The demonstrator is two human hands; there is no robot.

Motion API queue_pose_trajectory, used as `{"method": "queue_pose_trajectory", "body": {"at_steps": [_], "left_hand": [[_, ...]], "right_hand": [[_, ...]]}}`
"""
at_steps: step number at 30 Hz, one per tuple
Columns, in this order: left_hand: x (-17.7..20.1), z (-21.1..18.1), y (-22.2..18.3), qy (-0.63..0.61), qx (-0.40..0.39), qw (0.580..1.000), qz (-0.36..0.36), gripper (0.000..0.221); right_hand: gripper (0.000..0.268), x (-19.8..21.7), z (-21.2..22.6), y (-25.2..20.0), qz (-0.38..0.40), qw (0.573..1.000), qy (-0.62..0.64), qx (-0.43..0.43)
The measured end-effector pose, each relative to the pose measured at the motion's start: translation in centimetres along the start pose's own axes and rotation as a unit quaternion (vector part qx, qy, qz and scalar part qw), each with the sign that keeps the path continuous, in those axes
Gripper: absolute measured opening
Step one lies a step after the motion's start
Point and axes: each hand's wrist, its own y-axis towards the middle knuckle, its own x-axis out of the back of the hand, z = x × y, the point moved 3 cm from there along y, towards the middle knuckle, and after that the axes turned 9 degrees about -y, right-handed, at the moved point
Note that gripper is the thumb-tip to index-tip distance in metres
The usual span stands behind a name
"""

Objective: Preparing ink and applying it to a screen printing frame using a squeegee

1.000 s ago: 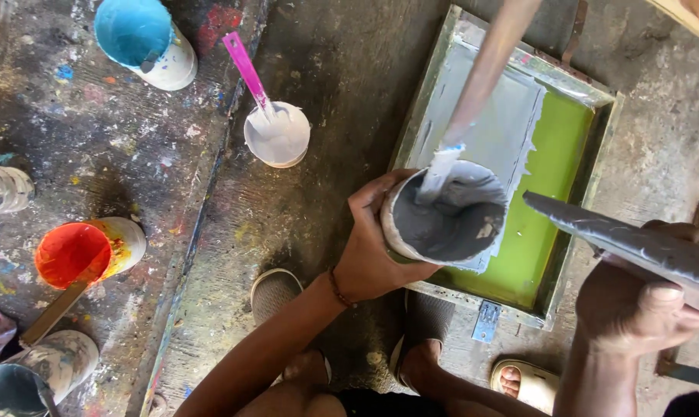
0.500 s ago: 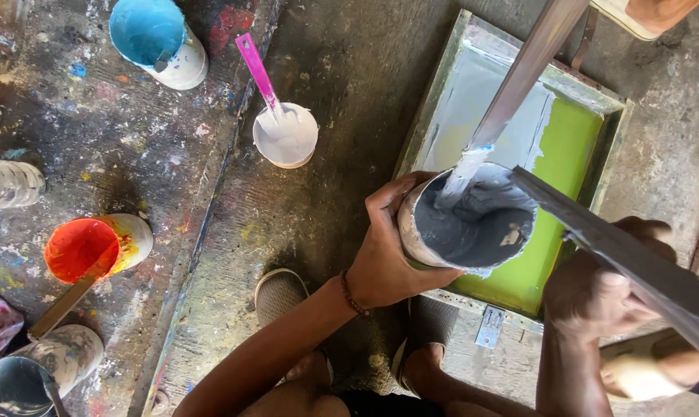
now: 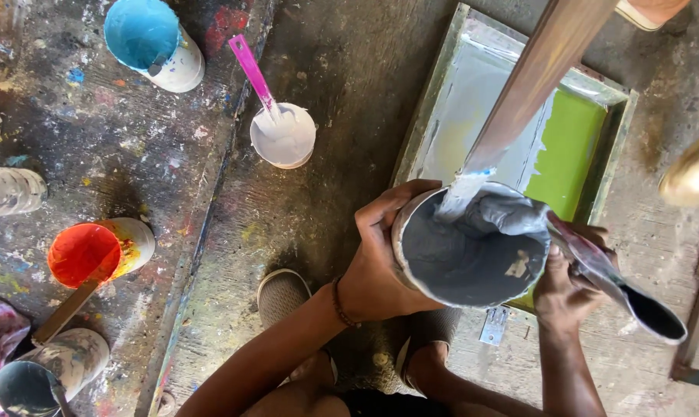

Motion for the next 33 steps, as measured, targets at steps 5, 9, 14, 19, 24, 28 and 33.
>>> {"method": "queue_pose_trajectory", "body": {"at_steps": [5,9,14,19,24,28,33], "left_hand": [[0.7,0.0,0.1,0.012,0.005,1.000,0.000,0.108],[1.2,1.9,-1.1,0.016,0.026,0.999,0.020,0.104],[1.2,4.6,-2.9,0.025,0.085,0.994,0.065,0.109],[0.7,5.2,-3.0,0.048,0.095,0.991,0.084,0.107],[0.1,4.7,-1.7,-0.015,0.109,0.990,0.087,0.118],[2.8,5.2,-2.0,0.345,-0.043,0.931,0.108,0.100],[5.8,6.2,-3.5,0.280,0.021,0.958,-0.061,0.115]], "right_hand": [[0.027,3.2,-0.6,-2.3,0.022,0.999,0.038,-0.026],[0.049,5.6,0.7,-1.8,0.045,0.994,0.092,-0.040],[0.033,5.0,6.6,2.8,0.085,0.989,0.121,0.021],[0.018,5.9,5.3,2.6,0.115,0.987,0.111,0.021],[0.016,4.2,3.5,1.6,0.182,0.974,0.135,-0.027],[0.046,3.9,-2.3,-1.9,0.193,0.950,0.234,-0.074],[0.016,0.2,-2.2,-2.3,0.180,0.979,-0.072,-0.056]]}}
